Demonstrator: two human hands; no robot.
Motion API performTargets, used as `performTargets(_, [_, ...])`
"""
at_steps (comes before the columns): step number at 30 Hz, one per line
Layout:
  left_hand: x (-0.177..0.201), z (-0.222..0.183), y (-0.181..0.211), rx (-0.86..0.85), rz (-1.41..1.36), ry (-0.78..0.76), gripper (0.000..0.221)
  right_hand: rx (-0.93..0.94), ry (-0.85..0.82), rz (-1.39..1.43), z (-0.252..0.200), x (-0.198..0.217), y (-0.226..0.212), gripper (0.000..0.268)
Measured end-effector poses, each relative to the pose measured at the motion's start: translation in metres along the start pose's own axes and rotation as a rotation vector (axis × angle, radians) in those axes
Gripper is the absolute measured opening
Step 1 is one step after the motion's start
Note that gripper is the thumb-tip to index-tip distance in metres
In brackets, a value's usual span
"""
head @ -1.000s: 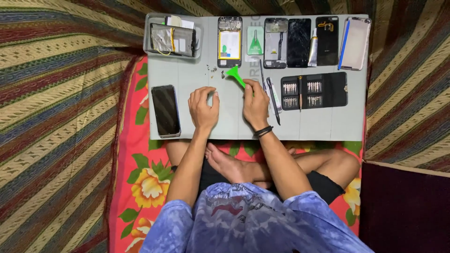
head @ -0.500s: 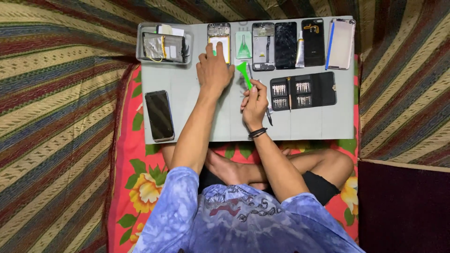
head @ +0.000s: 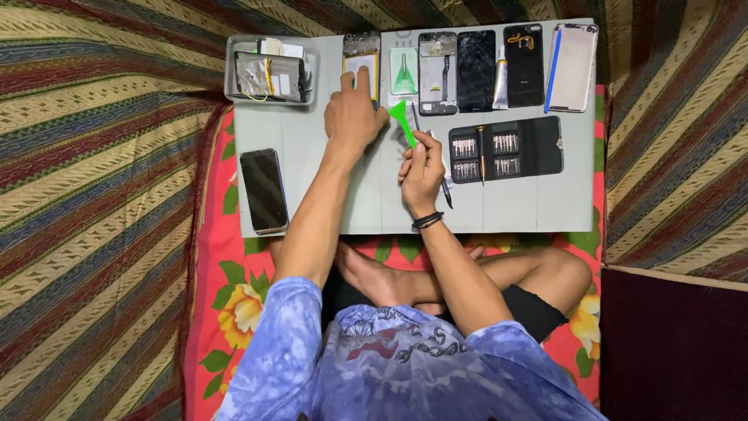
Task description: Organizing, inspecting, and manipulating various smartphone components such as screens, frames, and batteries using manual handling and small repair tools.
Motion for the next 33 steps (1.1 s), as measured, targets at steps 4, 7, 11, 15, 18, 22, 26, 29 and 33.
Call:
performTargets(4, [0.019, 0.000, -0.009, 0.024, -0.167, -0.014, 0.059, 0.010, 0.000, -0.013, -0.001, 0.001, 0.001, 0.023])
performTargets(7, [0.029, 0.000, -0.016, 0.004, -0.196, 0.027, 0.054, 0.022, -0.002, -0.023, 0.000, 0.000, 0.000, 0.023])
performTargets(11, [0.045, -0.006, -0.024, -0.003, -0.272, 0.028, 0.059, 0.019, -0.013, -0.056, 0.000, 0.000, -0.002, 0.023])
performTargets(15, [0.042, 0.001, -0.037, 0.051, -0.236, 0.036, 0.054, 0.014, -0.042, -0.079, 0.003, -0.003, -0.008, 0.024])
performTargets(18, [0.043, 0.000, -0.042, 0.060, -0.230, 0.048, 0.047, -0.005, -0.066, -0.188, 0.005, -0.007, -0.014, 0.031])
performTargets(22, [0.046, 0.003, -0.044, 0.057, -0.148, 0.052, 0.049, -0.037, -0.127, -0.233, 0.010, -0.018, -0.030, 0.038])
performTargets(26, [0.045, 0.003, -0.049, 0.034, -0.152, 0.112, 0.049, 0.301, -0.236, -0.572, 0.042, -0.028, -0.057, 0.030])
performTargets(29, [0.056, -0.005, -0.051, -0.008, -0.200, 0.253, 0.042, 0.542, -0.249, -0.782, 0.074, -0.034, -0.082, 0.017])
performTargets(33, [0.070, -0.014, -0.053, -0.050, -0.225, 0.353, 0.036, 0.571, -0.324, -0.816, 0.089, -0.052, -0.094, 0.015])
Point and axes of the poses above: each hand's wrist, its own z-axis towards the middle knuckle, its own x-axis out of the back of the hand, y = z × x, the point moved 5 cm from there along z, towards the middle knuckle, and after that the axes turned 2 degrees about x, right-handed, at the moved point
